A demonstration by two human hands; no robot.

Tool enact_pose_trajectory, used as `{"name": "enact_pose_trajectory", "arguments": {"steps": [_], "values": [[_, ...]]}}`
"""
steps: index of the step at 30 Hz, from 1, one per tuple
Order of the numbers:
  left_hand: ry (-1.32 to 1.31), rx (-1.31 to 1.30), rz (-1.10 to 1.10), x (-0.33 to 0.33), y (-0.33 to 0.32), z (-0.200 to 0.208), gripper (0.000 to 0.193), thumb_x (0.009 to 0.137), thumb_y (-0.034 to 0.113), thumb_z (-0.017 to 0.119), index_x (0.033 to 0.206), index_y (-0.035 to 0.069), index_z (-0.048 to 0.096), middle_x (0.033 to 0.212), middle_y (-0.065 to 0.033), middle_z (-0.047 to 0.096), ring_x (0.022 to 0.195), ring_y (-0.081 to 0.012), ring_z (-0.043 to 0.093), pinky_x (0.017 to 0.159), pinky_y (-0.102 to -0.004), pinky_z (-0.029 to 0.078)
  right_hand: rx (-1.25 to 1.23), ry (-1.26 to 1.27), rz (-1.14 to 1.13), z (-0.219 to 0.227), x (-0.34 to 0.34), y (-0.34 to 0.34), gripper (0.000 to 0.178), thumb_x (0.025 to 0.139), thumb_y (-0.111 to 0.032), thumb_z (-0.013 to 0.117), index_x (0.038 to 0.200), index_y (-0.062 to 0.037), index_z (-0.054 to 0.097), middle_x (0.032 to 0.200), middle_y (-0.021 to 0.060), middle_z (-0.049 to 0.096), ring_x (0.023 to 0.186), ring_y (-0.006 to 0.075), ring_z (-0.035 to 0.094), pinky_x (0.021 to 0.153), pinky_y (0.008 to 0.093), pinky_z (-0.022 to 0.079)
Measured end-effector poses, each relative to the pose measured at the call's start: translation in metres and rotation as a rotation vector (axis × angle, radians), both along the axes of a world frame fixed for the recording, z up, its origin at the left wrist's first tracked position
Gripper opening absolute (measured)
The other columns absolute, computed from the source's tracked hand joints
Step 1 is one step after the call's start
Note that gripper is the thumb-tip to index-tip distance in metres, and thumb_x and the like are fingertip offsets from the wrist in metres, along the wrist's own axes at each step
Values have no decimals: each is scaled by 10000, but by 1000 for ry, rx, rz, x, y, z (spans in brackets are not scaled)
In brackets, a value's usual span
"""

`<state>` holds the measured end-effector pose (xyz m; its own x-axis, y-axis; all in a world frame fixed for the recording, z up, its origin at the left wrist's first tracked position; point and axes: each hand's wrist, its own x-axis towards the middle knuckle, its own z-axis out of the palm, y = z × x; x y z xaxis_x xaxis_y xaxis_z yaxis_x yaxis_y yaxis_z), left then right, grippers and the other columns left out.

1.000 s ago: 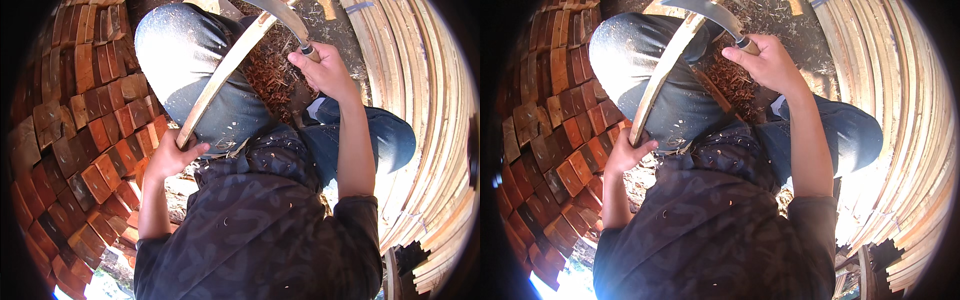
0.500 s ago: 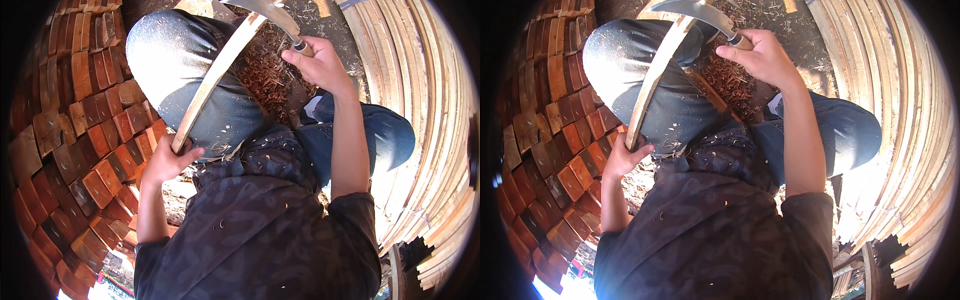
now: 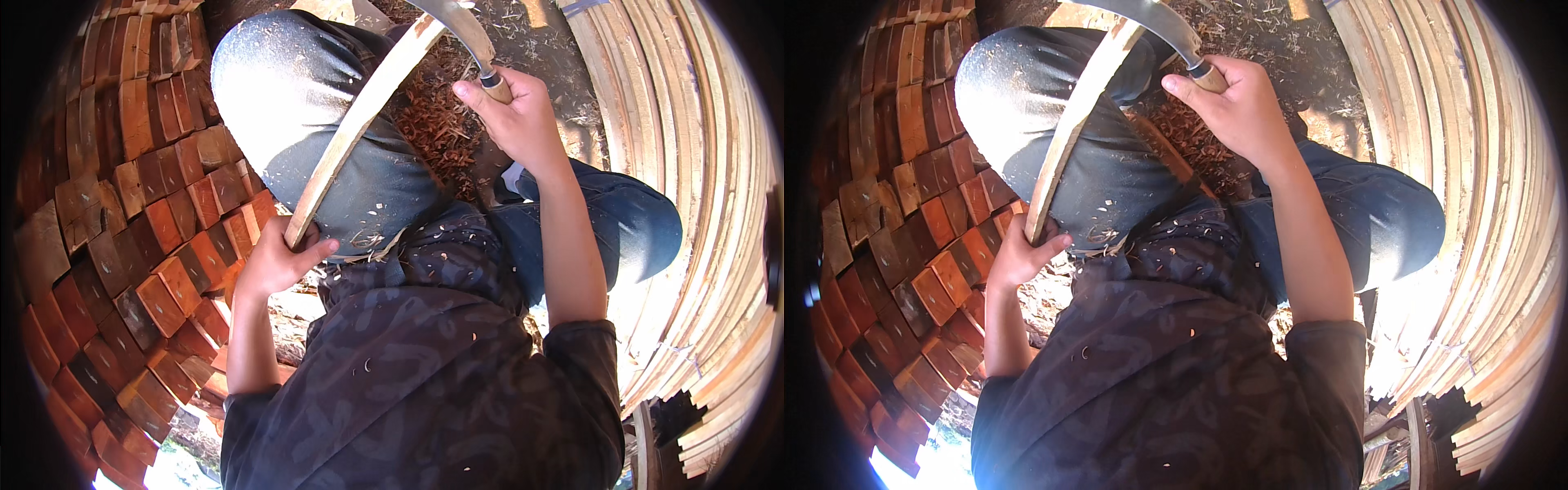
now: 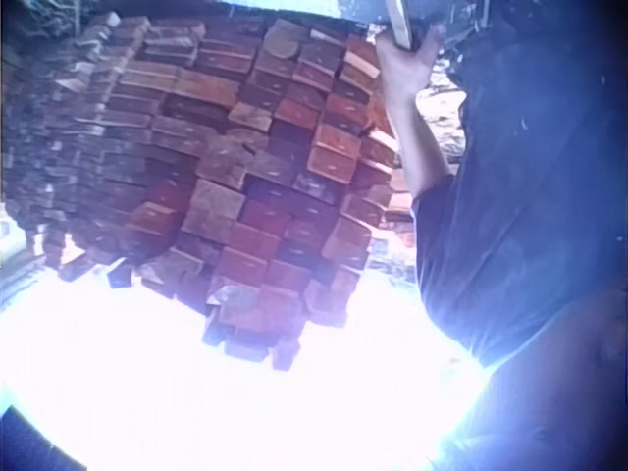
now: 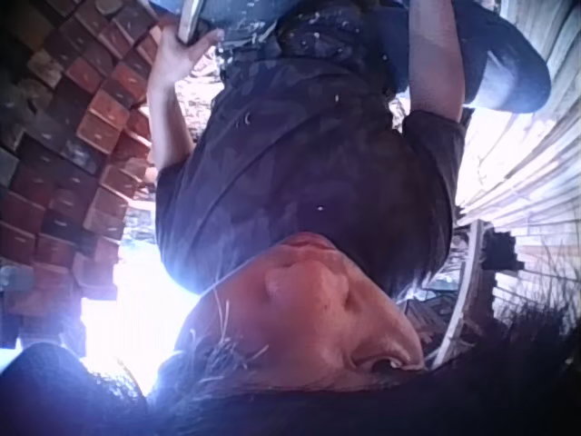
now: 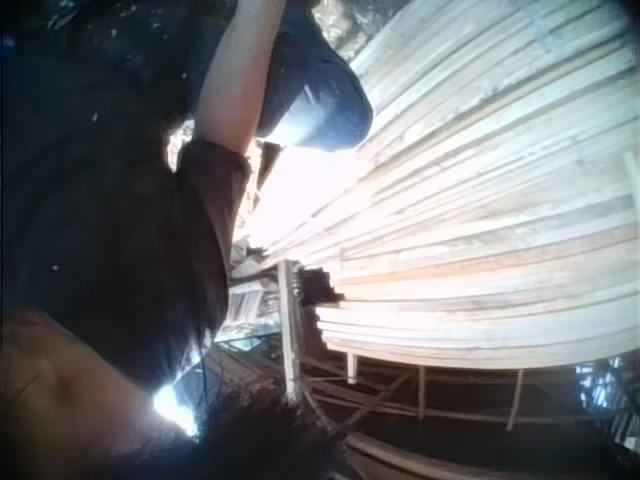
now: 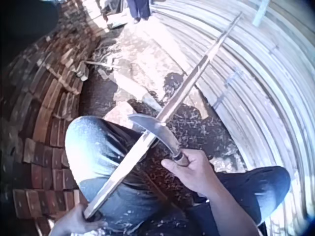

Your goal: The person sits on the ground and uses a curved knife to shave thin strips from a long, thin piece of wood held against their leg. They repeatedly draw the knife along the wood to remove shavings.

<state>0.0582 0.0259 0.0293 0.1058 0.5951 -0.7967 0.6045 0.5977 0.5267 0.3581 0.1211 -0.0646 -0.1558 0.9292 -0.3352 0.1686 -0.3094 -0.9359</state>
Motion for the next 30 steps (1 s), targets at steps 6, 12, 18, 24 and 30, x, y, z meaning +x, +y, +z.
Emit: {"name": "enact_pose_trajectory", "arguments": {"steps": [6,12,18,24,30], "values": [[5,-48,2,-2,-1,1,388,759,169,766,577,68,439,528,49,389,516,-67,342,460,-268,274,-174,-55,-387,-11,33,16,261,838,-261,709,717,-47,624,474,-57,426,426,31,380,420,215,310],[16,-39,-3,0,1,2,440,765,222,767,537,61,426,487,29,399,492,-70,358,450,-269,305,-26,29,179,22,26,3,266,845,-256,704,744,-30,608,528,-84,390,499,12,333,454,216,262],[34,-37,6,0,0,2,433,770,217,763,548,61,426,497,37,396,498,-69,350,449,-273,295,-255,174,52,17,8,5,257,850,-257,700,809,-10,644,545,-86,400,524,16,352,470,227,282],[22,-27,4,-1,0,1,430,769,217,764,549,63,429,499,42,390,498,-68,346,449,-274,288,8,-17,58,12,13,12,260,814,-269,737,834,-19,670,531,-67,446,510,20,373,464,227,297],[15,-38,12,1,1,2,443,770,213,762,534,58,421,490,40,376,493,-70,339,447,-277,281,300,-425,-320,2,7,10,291,814,-283,731,799,-8,638,503,-40,440,497,48,386,475,233,331]]}}
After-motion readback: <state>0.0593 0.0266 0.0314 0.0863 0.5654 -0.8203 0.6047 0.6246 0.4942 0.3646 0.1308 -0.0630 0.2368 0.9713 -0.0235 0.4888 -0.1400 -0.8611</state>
